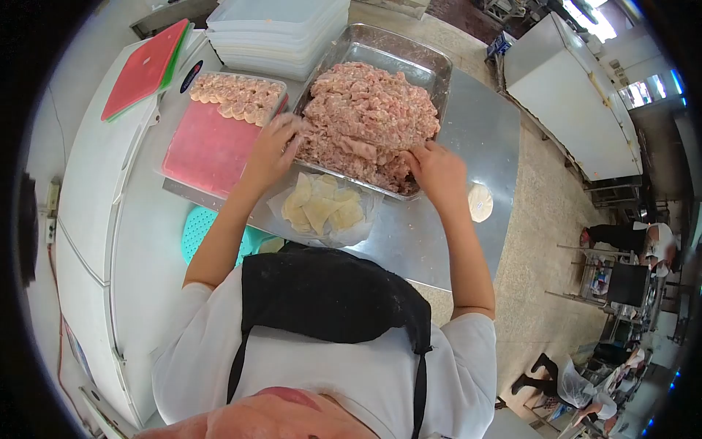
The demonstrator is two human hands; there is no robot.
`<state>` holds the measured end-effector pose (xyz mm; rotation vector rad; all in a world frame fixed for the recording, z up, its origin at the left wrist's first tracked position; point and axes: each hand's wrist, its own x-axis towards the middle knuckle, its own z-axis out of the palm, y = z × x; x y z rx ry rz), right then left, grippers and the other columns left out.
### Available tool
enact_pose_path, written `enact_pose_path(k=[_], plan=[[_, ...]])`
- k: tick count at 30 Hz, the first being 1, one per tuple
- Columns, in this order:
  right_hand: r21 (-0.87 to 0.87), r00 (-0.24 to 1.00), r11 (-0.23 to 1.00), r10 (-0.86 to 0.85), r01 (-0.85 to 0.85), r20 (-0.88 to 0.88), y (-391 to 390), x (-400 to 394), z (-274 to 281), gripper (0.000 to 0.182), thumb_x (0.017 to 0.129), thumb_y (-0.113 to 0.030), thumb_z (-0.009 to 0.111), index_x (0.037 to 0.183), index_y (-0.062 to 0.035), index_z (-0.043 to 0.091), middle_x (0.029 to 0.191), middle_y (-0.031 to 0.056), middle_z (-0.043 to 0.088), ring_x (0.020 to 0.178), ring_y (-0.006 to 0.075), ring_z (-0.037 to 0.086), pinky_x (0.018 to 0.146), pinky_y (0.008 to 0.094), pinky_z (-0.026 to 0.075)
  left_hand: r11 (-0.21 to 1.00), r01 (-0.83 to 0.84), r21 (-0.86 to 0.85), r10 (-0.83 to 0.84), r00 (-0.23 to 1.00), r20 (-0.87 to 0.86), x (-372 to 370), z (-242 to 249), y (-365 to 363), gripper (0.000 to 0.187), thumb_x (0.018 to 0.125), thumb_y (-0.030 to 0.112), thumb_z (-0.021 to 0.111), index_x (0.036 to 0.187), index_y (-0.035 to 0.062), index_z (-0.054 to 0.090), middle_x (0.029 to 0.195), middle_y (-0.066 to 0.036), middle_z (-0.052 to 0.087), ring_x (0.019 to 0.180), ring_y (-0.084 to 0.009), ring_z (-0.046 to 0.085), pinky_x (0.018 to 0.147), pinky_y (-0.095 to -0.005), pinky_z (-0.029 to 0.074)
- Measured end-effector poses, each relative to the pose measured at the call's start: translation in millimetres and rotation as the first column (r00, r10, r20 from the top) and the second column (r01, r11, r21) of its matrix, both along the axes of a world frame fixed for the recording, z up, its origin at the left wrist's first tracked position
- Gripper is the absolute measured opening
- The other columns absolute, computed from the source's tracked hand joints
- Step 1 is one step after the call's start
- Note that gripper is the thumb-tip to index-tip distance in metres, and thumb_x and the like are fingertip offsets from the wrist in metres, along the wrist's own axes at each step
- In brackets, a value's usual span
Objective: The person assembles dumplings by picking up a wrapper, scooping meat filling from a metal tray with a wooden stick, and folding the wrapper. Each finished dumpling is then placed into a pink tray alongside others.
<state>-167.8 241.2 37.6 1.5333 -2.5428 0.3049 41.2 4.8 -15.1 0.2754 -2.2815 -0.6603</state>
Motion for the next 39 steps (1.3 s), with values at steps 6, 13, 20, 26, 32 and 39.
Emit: enact_pose_path(k=[6,13,20,26,32,39], plan=[[-0.011,0.948,0.972,0.225,-0.233,-0.224,-4,22,-9,0.014,0.085,-0.026,0.065,0.085,-0.0124,0.065,0.071,0.0049,0.057,0.076,0.0245,0.063,0.057,0.0383,0.049,0.962,0.105,0.253,-0.214,0.866,0.452,54,-55,30,0.02,0.083,0.012,0.063,0.101,0.0035,0.062,0.097,-0.015,0.057,0.094,-0.0328,0.055,0.08,-0.0393,0.045],[0.121,0.963,0.963,0.251,-0.239,-0.097,12,10,-27,0.024,0.089,-0.03,0.058,0.077,-0.0097,0.063,0.075,0.0055,0.063,0.072,0.0233,0.064,0.056,0.0378,0.051,0.945,0.017,0.327,-0.126,0.94,0.316,58,-87,37,0.02,0.081,0.014,0.065,0.097,0.0007,0.067,0.088,-0.014,0.061,0.088,-0.032,0.059,0.079,-0.0375,0.048],[0.241,0.965,0.945,0.179,-0.223,0.189,13,19,-39,0.034,0.094,-0.033,0.051,0.077,-0.0063,0.064,0.075,0.0142,0.066,0.073,0.0313,0.065,0.063,0.0441,0.051,0.349,-0.021,0.937,-0.074,0.996,0.05,59,-55,48,0.018,0.092,0.014,0.058,0.099,-0.0008,0.066,0.092,-0.007,0.066,0.091,-0.019,0.063,0.082,-0.031,0.049],[0.019,0.788,0.976,0.162,-0.216,0.593,13,2,-56,0.034,0.095,-0.035,0.051,0.087,-0.0066,0.068,0.078,0.0194,0.064,0.076,0.0369,0.063,0.068,0.0447,0.048,0.005,0.065,0.998,-0.041,0.997,-0.064,36,-45,58,0.023,0.093,0.019,0.059,0.109,0.0009,0.059,0.096,-0.005,0.065,0.089,-0.0129,0.063,0.077,-0.0268,0.053],[-0.192,0.416,0.976,0.134,0.101,0.9,-4,15,-50,0.028,0.094,-0.028,0.058,0.092,-0.0027,0.069,0.075,-0.0027,0.059,0.07,0.006,0.05,0.062,0.0241,0.041,-0.154,0.221,0.963,-0.043,0.972,-0.23,21,-31,71,0.021,0.091,0.015,0.062,0.107,0.0019,0.059,0.097,-0.005,0.065,0.085,-0.0137,0.064,0.075,-0.029,0.055],[-0.314,0.325,0.933,0.246,0.175,0.913,-29,60,-44,0.019,0.089,-0.021,0.067,0.092,-0.002,0.069,0.076,-0.0054,0.059,0.069,0.0027,0.049,0.06,0.0201,0.039,-0.166,0.311,0.936,0.052,0.95,-0.306,-5,-16,86,0.019,0.092,0.015,0.063,0.104,0.0009,0.062,0.095,-0.005,0.065,0.085,-0.0132,0.063,0.077,-0.0273,0.053]])
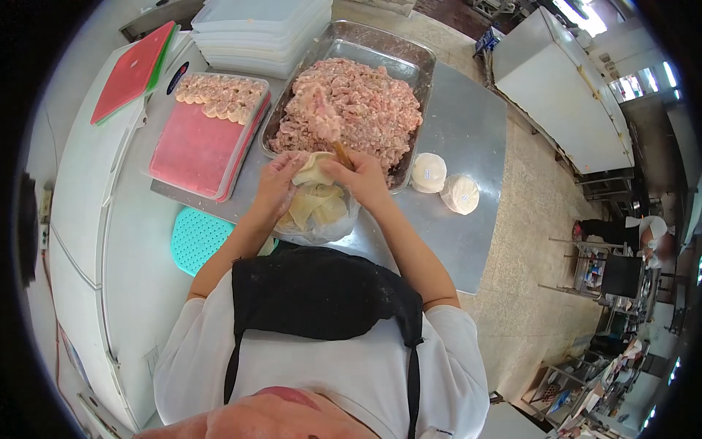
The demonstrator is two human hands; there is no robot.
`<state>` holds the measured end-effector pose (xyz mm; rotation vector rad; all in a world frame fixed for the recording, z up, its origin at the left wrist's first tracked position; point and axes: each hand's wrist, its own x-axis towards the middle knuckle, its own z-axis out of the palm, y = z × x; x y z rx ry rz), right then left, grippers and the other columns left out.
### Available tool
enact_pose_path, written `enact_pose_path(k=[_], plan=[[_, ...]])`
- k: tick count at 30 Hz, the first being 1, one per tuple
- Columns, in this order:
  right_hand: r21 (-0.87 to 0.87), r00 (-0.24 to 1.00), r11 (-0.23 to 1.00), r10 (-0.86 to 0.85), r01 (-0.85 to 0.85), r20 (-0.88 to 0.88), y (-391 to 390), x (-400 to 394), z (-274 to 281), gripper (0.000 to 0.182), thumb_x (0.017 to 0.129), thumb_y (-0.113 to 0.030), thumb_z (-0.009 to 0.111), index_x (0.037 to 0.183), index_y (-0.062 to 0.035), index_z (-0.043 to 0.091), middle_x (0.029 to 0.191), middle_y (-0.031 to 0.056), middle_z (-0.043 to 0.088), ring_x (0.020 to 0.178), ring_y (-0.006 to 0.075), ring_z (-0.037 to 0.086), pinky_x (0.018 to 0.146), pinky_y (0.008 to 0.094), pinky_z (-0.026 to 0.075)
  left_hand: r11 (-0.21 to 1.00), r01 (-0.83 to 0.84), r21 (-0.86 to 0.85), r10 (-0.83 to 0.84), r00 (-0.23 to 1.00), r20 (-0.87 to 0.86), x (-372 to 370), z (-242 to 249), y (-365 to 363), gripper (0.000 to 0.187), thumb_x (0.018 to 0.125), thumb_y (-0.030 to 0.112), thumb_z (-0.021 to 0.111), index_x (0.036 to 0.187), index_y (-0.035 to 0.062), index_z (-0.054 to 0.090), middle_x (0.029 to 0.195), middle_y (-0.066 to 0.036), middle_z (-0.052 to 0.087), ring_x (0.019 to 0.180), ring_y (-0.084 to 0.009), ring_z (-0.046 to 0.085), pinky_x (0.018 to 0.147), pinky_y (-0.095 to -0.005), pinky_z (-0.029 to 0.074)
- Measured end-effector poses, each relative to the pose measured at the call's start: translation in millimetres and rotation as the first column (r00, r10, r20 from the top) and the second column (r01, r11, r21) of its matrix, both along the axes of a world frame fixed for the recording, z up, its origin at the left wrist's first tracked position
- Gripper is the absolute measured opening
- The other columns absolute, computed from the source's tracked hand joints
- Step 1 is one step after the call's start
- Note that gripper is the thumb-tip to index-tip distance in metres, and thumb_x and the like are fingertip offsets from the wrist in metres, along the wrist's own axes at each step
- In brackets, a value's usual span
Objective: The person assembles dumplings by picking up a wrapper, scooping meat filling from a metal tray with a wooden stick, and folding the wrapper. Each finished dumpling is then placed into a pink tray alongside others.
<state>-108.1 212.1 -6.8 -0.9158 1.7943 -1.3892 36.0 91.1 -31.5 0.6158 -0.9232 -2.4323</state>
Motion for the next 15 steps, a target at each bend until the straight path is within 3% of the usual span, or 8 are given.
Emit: enact_pose_path(k=[2,6,8,12,14,15], plan=[[0.027,0.998,0.999,0.046,-0.047,0.035,-6,10,14,0.019,0.088,-0.019,0.068,0.093,-0.0014,0.068,0.076,-0.0048,0.06,0.069,0.0033,0.051,0.062,0.0203,0.041,0.993,0.012,-0.116,-0.011,1.0,0.005,-5,-14,0,0.018,0.092,0.014,0.062,0.104,-0.0001,0.062,0.094,-0.004,0.065,0.085,-0.0108,0.062,0.076,-0.0264,0.051],[-0.026,0.995,1.0,0.008,-0.005,0.103,-13,12,8,0.018,0.089,-0.019,0.066,0.093,-0.0012,0.068,0.075,-0.0043,0.06,0.069,0.0035,0.051,0.063,0.0207,0.041,0.981,0.056,-0.184,-0.057,0.998,-0.002,0,2,-6,0.02,0.093,0.015,0.061,0.103,-0.0018,0.063,0.095,-0.003,0.064,0.085,-0.0089,0.06,0.077,-0.0257,0.05],[-0.08,0.994,0.996,0.034,-0.025,0.105,-15,16,14,0.019,0.089,-0.019,0.064,0.088,-0.0007,0.067,0.074,-0.0035,0.06,0.068,0.0041,0.05,0.061,0.021,0.041,0.859,0.234,-0.456,-0.195,0.972,0.13,7,1,-16,0.022,0.094,0.015,0.059,0.109,-0.0019,0.06,0.1,-0.004,0.063,0.089,-0.0117,0.062,0.083,-0.0284,0.051],[-0.018,0.996,1.0,0.013,-0.011,0.087,-17,19,15,0.017,0.09,-0.017,0.062,0.087,-0.0009,0.067,0.075,-0.0035,0.06,0.069,0.0045,0.051,0.062,0.0216,0.042,0.886,0.288,-0.363,-0.273,0.957,0.094,10,-7,-33,0.024,0.093,0.015,0.058,0.11,-0.0027,0.059,0.102,-0.006,0.064,0.09,-0.0135,0.063,0.084,-0.0293,0.052],[-0.004,0.982,1.0,-0.024,0.025,0.19,-17,27,17,0.016,0.088,-0.016,0.062,0.086,-0.0011,0.067,0.075,-0.0033,0.06,0.069,0.0047,0.051,0.063,0.0227,0.042,0.973,0.205,-0.105,-0.204,0.979,0.027,12,-4,-36,0.021,0.091,0.016,0.061,0.106,0.0008,0.065,0.094,-0.004,0.067,0.084,-0.0114,0.063,0.079,-0.0269,0.052],[-0.004,0.982,1.0,-0.028,0.029,0.189,-16,29,13,0.016,0.088,-0.016,0.062,0.086,-0.0011,0.067,0.075,-0.0033,0.06,0.069,0.0047,0.051,0.063,0.0227,0.042,0.972,0.21,-0.105,-0.208,0.978,0.026,13,-6,-42,0.021,0.091,0.016,0.061,0.106,0.0008,0.065,0.094,-0.004,0.067,0.084,-0.0114,0.063,0.079,-0.0269,0.052]])
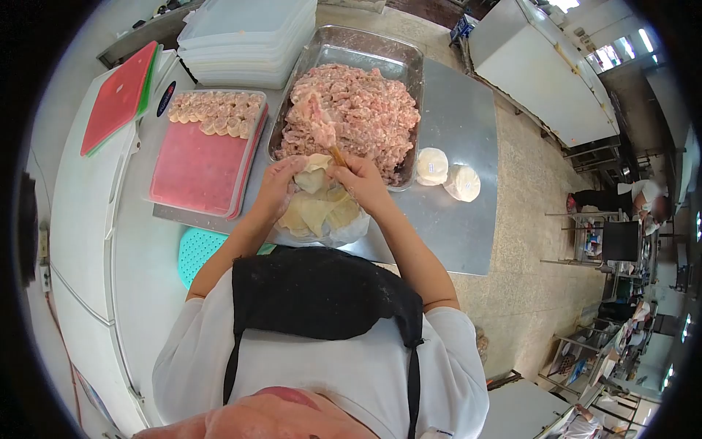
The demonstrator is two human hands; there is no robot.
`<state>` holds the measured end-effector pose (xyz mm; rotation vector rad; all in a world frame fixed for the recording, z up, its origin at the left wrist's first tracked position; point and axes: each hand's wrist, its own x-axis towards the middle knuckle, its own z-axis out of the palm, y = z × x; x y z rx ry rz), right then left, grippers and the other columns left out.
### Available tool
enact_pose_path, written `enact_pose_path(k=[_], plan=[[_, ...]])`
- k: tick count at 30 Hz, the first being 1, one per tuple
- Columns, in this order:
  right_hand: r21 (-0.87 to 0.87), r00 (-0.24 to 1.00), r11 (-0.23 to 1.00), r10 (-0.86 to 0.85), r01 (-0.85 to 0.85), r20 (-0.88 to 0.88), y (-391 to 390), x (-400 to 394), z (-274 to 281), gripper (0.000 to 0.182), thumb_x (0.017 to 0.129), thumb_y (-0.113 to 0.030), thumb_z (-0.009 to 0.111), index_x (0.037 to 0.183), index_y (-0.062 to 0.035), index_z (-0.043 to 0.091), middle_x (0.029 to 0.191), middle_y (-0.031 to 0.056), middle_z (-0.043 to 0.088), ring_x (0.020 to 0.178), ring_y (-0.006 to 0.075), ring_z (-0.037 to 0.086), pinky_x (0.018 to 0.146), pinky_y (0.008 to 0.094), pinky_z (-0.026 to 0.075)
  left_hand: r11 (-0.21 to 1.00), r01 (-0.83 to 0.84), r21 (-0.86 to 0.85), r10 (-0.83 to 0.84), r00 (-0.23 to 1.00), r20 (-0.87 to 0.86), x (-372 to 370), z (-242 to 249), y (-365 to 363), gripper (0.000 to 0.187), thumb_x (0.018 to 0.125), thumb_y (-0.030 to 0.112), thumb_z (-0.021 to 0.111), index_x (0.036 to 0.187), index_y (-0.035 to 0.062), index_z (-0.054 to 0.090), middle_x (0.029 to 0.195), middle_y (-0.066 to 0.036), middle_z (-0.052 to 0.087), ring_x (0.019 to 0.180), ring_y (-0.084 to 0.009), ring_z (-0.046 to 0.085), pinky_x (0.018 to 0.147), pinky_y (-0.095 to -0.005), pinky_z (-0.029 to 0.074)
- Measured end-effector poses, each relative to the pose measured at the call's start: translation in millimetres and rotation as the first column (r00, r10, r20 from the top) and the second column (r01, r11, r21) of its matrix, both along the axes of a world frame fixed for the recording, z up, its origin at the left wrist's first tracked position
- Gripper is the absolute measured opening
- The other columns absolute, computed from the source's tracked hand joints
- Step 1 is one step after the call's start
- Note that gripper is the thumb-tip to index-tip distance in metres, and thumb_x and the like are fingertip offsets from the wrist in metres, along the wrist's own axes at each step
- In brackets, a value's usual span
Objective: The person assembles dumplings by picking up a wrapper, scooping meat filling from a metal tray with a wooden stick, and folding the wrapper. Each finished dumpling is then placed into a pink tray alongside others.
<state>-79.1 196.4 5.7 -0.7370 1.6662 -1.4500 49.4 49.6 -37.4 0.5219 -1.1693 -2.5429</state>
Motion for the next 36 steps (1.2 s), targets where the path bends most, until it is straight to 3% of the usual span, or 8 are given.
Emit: enact_pose_path(k=[2,6,8,15,22,25,30,36], plan=[[-0.047,1.0,0.999,-0.009,0.008,-0.03,5,2,-15,0.016,0.088,-0.022,0.065,0.085,-0.0058,0.066,0.06,-0.0086,0.046,0.05,0.0006,0.036,0.044,0.0202,0.024,0.98,-0.079,0.181,0.081,0.997,0.001,1,-4,-15,0.02,0.091,0.015,0.061,0.105,0.0009,0.065,0.095,-0.005,0.067,0.085,-0.0128,0.064,0.079,-0.0272,0.053],[-0.004,0.998,0.999,-0.055,0.055,-0.042,15,8,-15,0.017,0.088,-0.023,0.066,0.086,-0.0059,0.066,0.061,-0.009,0.047,0.05,0.0006,0.036,0.044,0.0199,0.024,0.976,-0.152,0.157,0.149,0.988,0.026,0,9,-31,0.017,0.091,0.013,0.061,0.102,0.0007,0.065,0.095,-0.006,0.067,0.085,-0.0129,0.064,0.078,-0.0261,0.053],[0.121,0.994,0.988,-0.092,0.099,-0.059,13,13,-4,0.02,0.086,-0.023,0.068,0.083,-0.0025,0.066,0.074,-0.005,0.057,0.068,0.0045,0.05,0.062,0.022,0.041,0.993,-0.111,0.05,0.11,0.993,0.033,-1,0,-31,0.015,0.091,0.011,0.062,0.102,0.0006,0.063,0.095,-0.006,0.066,0.085,-0.0123,0.063,0.077,-0.0256,0.052],[-0.082,0.987,0.985,-0.157,0.155,-0.021,-1,12,-14,0.022,0.086,-0.023,0.07,0.087,-0.0016,0.066,0.075,-0.0044,0.058,0.068,0.0039,0.05,0.061,0.0227,0.041,0.967,0.145,-0.208,-0.143,0.989,0.021,-1,4,-10,0.017,0.09,0.012,0.063,0.104,0.0012,0.062,0.096,-0.004,0.064,0.085,-0.0111,0.061,0.078,-0.0263,0.051],[-0.017,0.995,0.995,-0.097,0.097,-0.026,7,15,-5,0.022,0.087,-0.02,0.068,0.095,-0.0004,0.065,0.077,-0.0036,0.059,0.071,0.0046,0.052,0.063,0.0226,0.043,0.979,0.129,-0.156,-0.122,0.991,0.058,1,7,-1,0.017,0.09,0.013,0.064,0.102,0.0012,0.064,0.094,-0.001,0.065,0.085,-0.009,0.061,0.076,-0.0251,0.051],[-0.058,0.997,0.996,-0.069,0.07,0.017,12,10,-6,0.021,0.087,-0.021,0.068,0.092,-0.0006,0.065,0.076,-0.004,0.058,0.069,0.005,0.051,0.063,0.0232,0.043,0.987,0.157,-0.044,-0.156,0.988,0.021,0,5,4,0.018,0.091,0.014,0.062,0.103,0.0019,0.064,0.092,-0.003,0.065,0.084,-0.0104,0.062,0.077,-0.0268,0.052],[0.006,0.996,0.999,0.053,-0.053,-0.074,42,-14,-32,0.024,0.085,-0.025,0.07,0.086,-0.0021,0.062,0.072,-0.0045,0.054,0.065,0.0055,0.046,0.057,0.0242,0.039,0.914,-0.179,0.365,0.181,0.983,0.029,-4,34,-13,0.02,0.094,0.014,0.055,0.11,0.002,0.056,0.093,-0.007,0.064,0.083,-0.0179,0.065,0.076,-0.0351,0.056],[0.151,0.978,0.985,0.104,-0.077,-0.179,45,-17,-24,0.026,0.082,-0.023,0.075,0.075,-0.0084,0.055,0.067,-0.0094,0.042,0.061,0.0027,0.037,0.054,0.0216,0.03,0.995,-0.1,0.025,0.1,0.994,-0.039,9,-4,-9,0.013,0.093,0.013,0.057,0.102,0.0025,0.057,0.096,-0.006,0.063,0.088,-0.0165,0.064,0.077,-0.0341,0.055]])
